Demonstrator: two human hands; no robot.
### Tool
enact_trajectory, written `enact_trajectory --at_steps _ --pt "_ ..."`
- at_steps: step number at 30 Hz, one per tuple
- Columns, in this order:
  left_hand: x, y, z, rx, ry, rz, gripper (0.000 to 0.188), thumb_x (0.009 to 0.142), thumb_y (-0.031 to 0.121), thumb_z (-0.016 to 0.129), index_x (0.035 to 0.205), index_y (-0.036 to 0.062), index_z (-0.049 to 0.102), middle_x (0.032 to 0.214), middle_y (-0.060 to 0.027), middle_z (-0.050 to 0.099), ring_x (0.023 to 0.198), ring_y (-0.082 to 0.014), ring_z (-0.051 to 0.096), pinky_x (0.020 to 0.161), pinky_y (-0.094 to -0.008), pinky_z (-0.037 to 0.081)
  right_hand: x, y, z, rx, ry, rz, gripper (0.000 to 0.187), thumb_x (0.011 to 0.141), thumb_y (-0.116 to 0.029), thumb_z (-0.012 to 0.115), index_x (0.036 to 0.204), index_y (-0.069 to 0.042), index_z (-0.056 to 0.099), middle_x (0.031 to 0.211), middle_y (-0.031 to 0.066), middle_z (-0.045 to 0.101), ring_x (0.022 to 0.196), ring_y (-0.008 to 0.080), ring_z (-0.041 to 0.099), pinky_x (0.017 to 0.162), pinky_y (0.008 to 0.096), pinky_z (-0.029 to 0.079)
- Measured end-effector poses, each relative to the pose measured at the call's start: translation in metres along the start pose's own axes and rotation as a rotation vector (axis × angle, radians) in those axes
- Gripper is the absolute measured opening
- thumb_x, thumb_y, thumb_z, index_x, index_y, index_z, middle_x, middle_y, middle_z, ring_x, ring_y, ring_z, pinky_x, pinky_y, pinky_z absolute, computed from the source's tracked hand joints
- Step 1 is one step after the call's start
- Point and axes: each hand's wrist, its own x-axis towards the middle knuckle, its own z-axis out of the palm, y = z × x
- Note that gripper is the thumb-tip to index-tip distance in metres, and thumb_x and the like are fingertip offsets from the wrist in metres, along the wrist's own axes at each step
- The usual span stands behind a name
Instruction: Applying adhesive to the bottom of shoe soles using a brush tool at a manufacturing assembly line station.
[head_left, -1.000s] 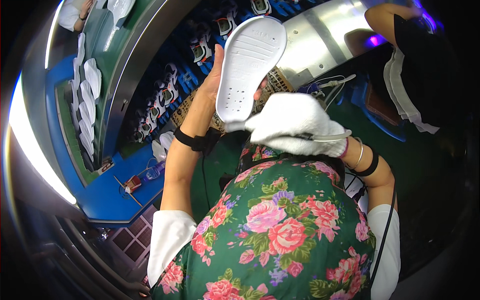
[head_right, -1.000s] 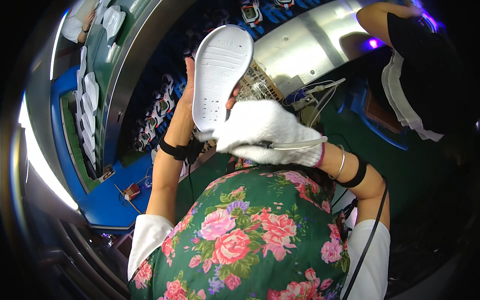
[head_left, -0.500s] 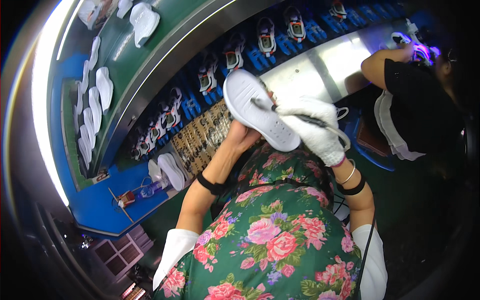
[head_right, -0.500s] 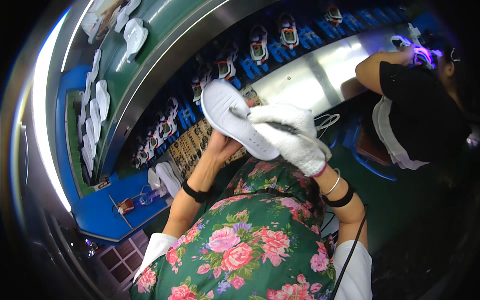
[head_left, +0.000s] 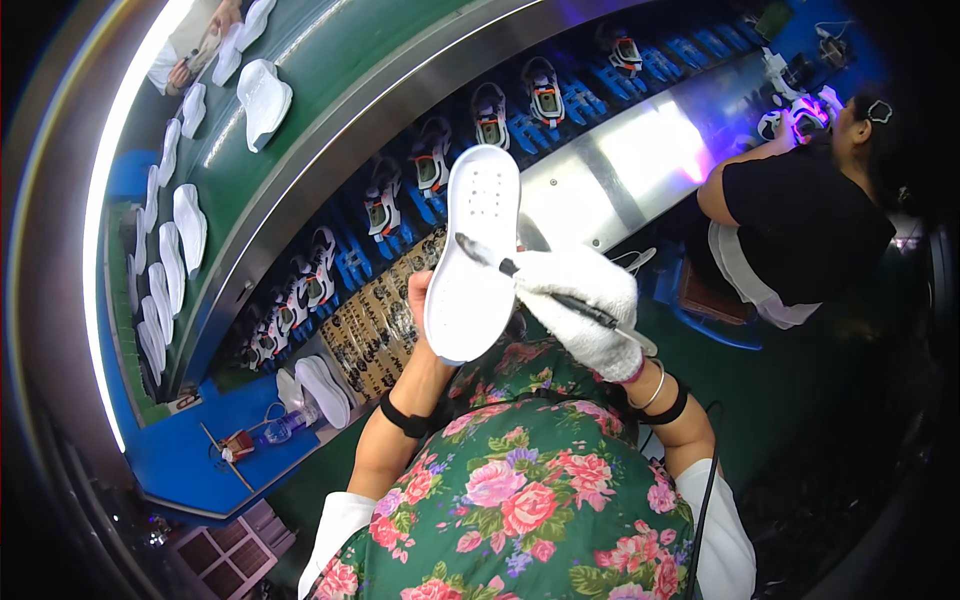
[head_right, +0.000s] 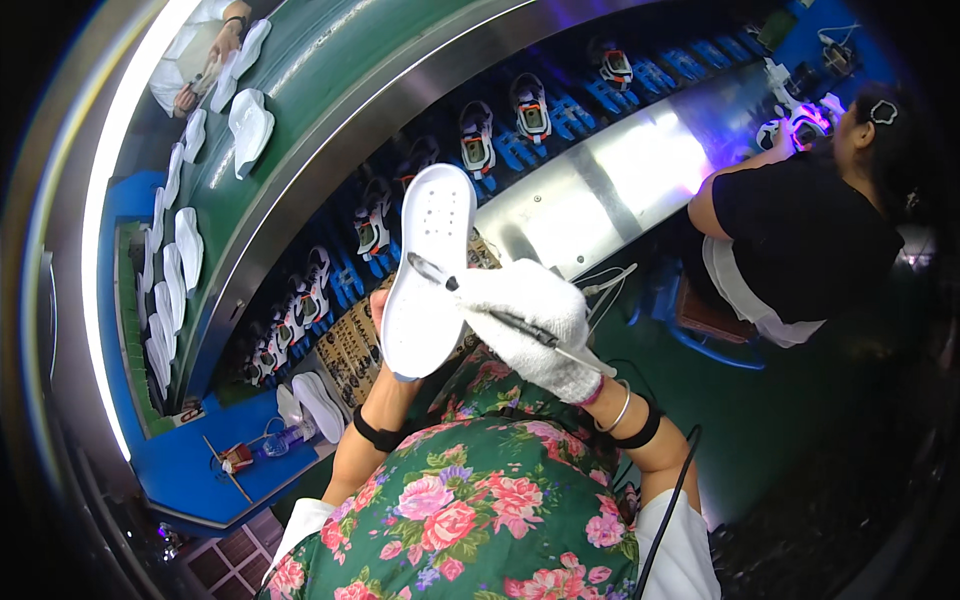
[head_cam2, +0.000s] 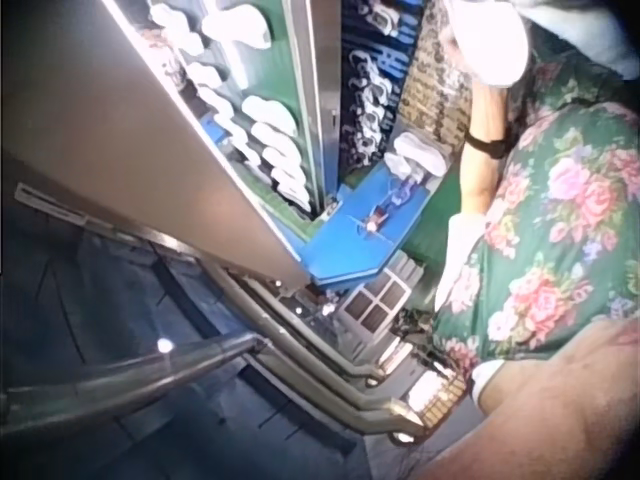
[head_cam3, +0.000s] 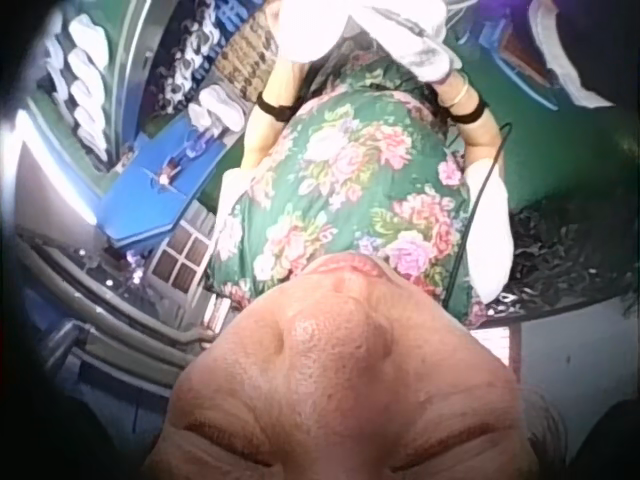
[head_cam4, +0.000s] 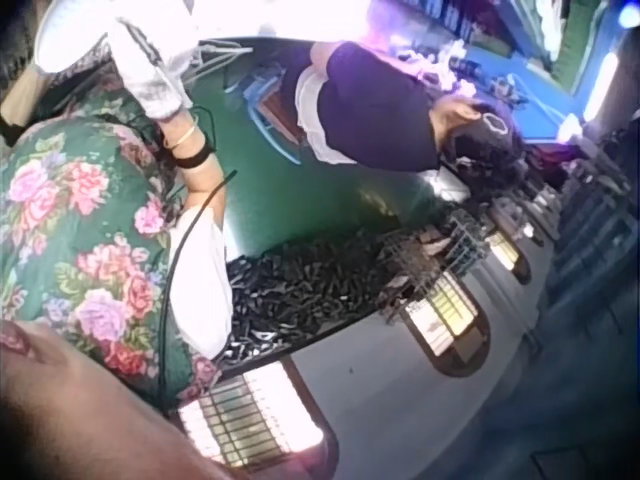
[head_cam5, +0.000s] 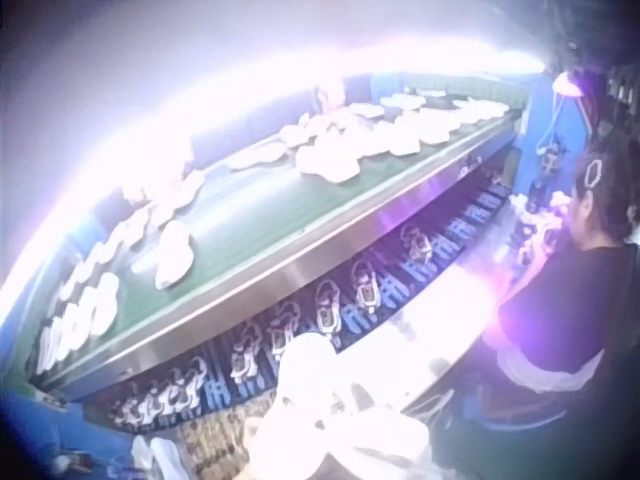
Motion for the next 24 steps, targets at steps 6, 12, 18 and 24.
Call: enact_trajectory --at_steps 6,12,18,24 --pt "0.028 -0.027 0.019 0.22 0.102 0.037 0.088 0.091 0.059 0.057 0.155 0.0066 0.027 0.153 -0.0263 0.037 0.138 -0.0387 0.043 0.114 -0.0531 0.037 0.022 -0.004 -0.014 -0.129 -0.052 -0.156 0.023 0.075 -0.009 0.079 0.097 -0.006 0.076 0.096 0.009 0.075 0.079 0.024 0.07 0.072 0.0329 0.056" --pt "0.025 -0.031 0.0 0.11 0.047 0.047 0.068 0.1 0.052 0.049 0.15 0.0065 0.039 0.147 -0.0147 0.05 0.132 -0.0321 0.051 0.112 -0.0499 0.041 0.048 -0.004 -0.017 -0.303 0.0 -0.408 0.032 0.073 -0.011 0.077 0.105 -0.008 0.076 0.101 0.0101 0.074 0.088 0.0274 0.069 0.076 0.036 0.057" --pt "0.018 -0.035 -0.008 0.105 -0.045 0.009 0.069 0.1 0.053 0.048 0.151 0.0076 0.037 0.147 -0.0162 0.049 0.134 -0.0329 0.05 0.113 -0.0504 0.04 0.036 -0.013 -0.005 -0.362 -0.022 -0.456 0.032 0.075 -0.005 0.073 0.107 -0.007 0.075 0.109 0.0098 0.073 0.095 0.0271 0.071 0.083 0.0381 0.055" --pt "0.016 -0.039 -0.012 0.103 0.107 0.079 0.076 0.094 0.061 0.054 0.147 0.0072 0.043 0.144 -0.0161 0.052 0.131 -0.0331 0.052 0.113 -0.051 0.039 0.03 -0.017 -0.012 0.012 0.016 -0.062 0.019 0.075 -0.003 0.075 0.094 -0.003 0.076 0.1 0.0148 0.075 0.089 0.0288 0.073 0.081 0.0363 0.056"
